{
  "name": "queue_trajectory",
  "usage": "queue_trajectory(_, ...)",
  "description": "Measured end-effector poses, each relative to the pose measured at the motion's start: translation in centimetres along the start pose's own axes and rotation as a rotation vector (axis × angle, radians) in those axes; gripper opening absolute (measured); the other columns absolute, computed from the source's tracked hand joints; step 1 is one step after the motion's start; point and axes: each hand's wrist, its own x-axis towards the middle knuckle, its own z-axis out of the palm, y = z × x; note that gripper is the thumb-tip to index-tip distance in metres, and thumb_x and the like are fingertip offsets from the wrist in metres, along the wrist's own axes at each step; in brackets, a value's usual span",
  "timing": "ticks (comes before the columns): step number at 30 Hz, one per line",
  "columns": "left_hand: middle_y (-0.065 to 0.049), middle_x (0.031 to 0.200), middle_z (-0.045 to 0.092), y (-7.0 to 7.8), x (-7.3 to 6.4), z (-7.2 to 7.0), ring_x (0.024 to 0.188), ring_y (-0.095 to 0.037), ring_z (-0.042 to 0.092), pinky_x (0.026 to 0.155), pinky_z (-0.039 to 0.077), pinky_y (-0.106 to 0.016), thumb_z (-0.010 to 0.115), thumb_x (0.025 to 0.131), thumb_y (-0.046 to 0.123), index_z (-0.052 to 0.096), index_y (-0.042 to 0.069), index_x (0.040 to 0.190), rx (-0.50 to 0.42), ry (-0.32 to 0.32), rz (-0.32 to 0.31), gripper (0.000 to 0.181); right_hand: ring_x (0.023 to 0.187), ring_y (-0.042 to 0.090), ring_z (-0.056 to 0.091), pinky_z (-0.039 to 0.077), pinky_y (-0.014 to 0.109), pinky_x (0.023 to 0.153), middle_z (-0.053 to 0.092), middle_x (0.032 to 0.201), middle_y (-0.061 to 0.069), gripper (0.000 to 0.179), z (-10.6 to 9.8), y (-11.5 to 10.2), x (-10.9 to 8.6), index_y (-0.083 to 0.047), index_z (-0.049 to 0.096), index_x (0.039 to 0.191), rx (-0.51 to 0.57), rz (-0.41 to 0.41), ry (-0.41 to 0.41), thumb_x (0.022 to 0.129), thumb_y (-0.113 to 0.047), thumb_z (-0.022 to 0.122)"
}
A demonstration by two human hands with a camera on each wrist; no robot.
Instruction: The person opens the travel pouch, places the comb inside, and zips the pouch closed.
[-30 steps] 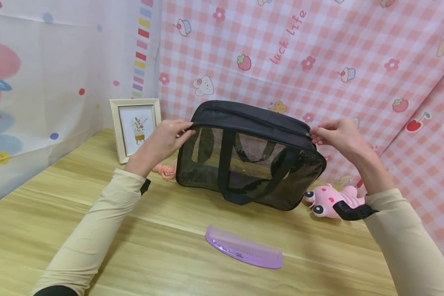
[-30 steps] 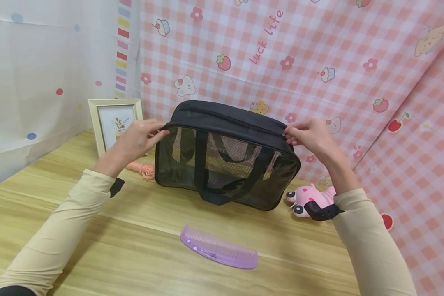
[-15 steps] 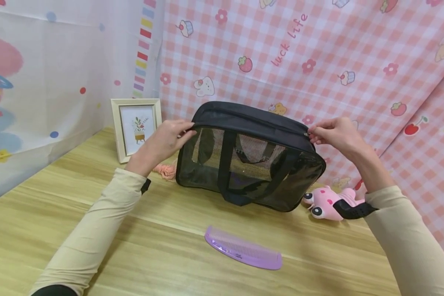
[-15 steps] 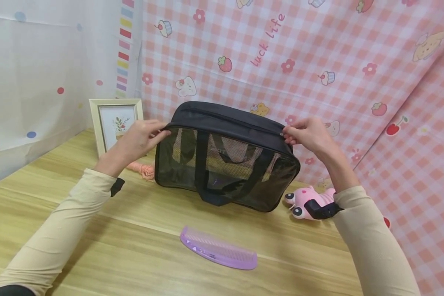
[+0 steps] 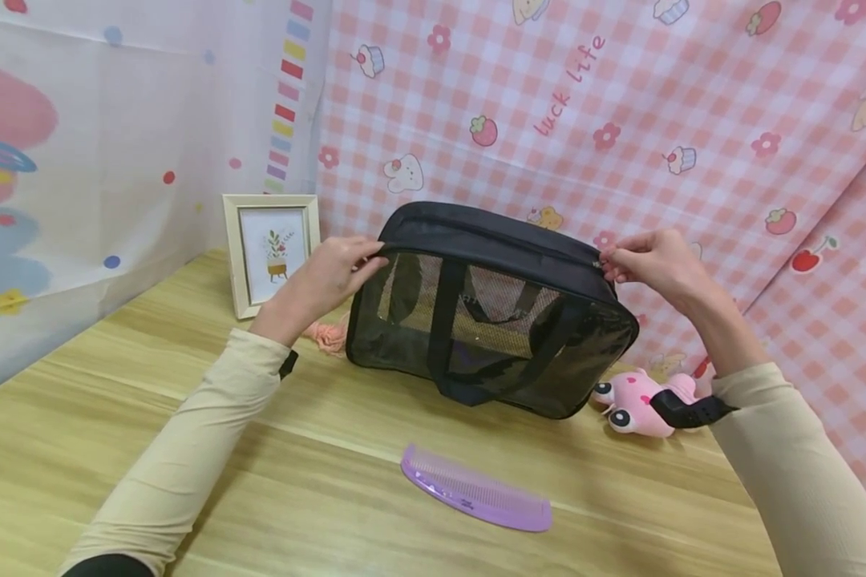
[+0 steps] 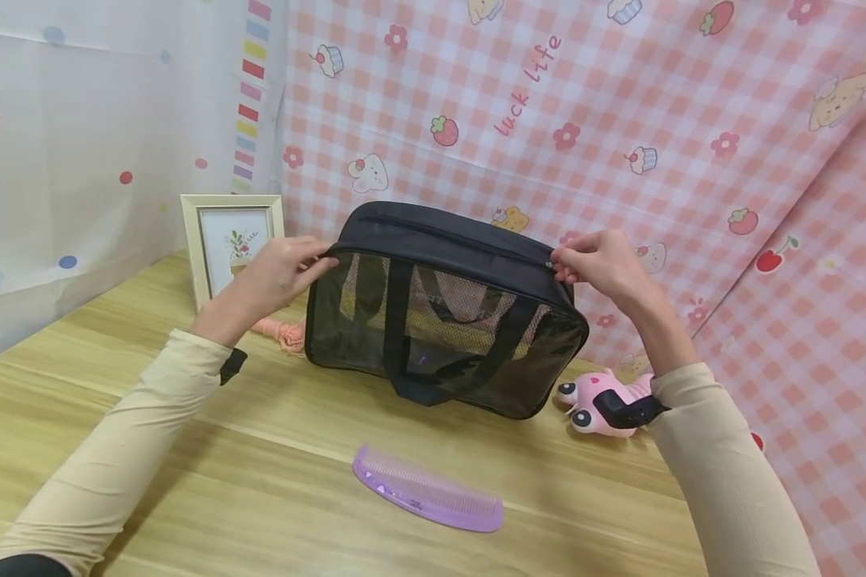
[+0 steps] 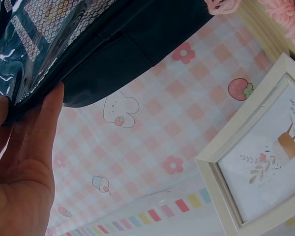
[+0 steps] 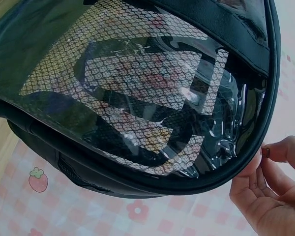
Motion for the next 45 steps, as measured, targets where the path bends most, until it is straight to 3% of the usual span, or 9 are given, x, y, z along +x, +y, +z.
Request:
queue_trajectory(13, -0.020, 0.096, 0.067, -0.1, -0.1, -0.1, 0.075, -0.024, 0.065, 0.065, 0.056, -0.033, 0.062, 0.093, 0.008, 0.064, -0.010, 0.113, 0.022, 0.001, 0.003, 0.026, 0.066, 0.010, 0.065, 0.056, 0.022, 0.062, 0.070, 0.078, 0.007, 0.032, 0.0, -0.3, 0.4, 0.020, 0.059, 0.110, 0.043, 0.011, 0.002, 0.095, -0.008, 0.056)
queue_trajectory(25, -0.020, 0.098, 0.067, -0.1, -0.3, -0.3, 0.077, -0.024, 0.065, 0.068, 0.056, -0.033, 0.061, 0.094, 0.009, 0.063, -0.009, 0.114, 0.026, -0.002, -0.019, 0.028, 0.068, 0.009, 0.065, 0.056, 0.022, 0.066, 0.070, 0.077, 0.004, 0.032, 0.2, -1.2, 1.1, 0.015, 0.062, 0.109, -0.029, 0.001, -0.025, 0.095, -0.013, 0.057)
queue_trajectory(45, -0.016, 0.094, 0.067, -0.1, -0.1, -0.2, 0.075, -0.022, 0.063, 0.065, 0.055, -0.033, 0.060, 0.095, 0.009, 0.066, -0.006, 0.112, 0.005, -0.008, -0.006, 0.024, 0.065, 0.007, 0.064, 0.056, 0.023, 0.065, 0.068, 0.077, 0.007, 0.029, 0.4, -2.1, 1.7, 0.020, 0.059, 0.108, -0.001, -0.027, -0.076, 0.096, -0.006, 0.053)
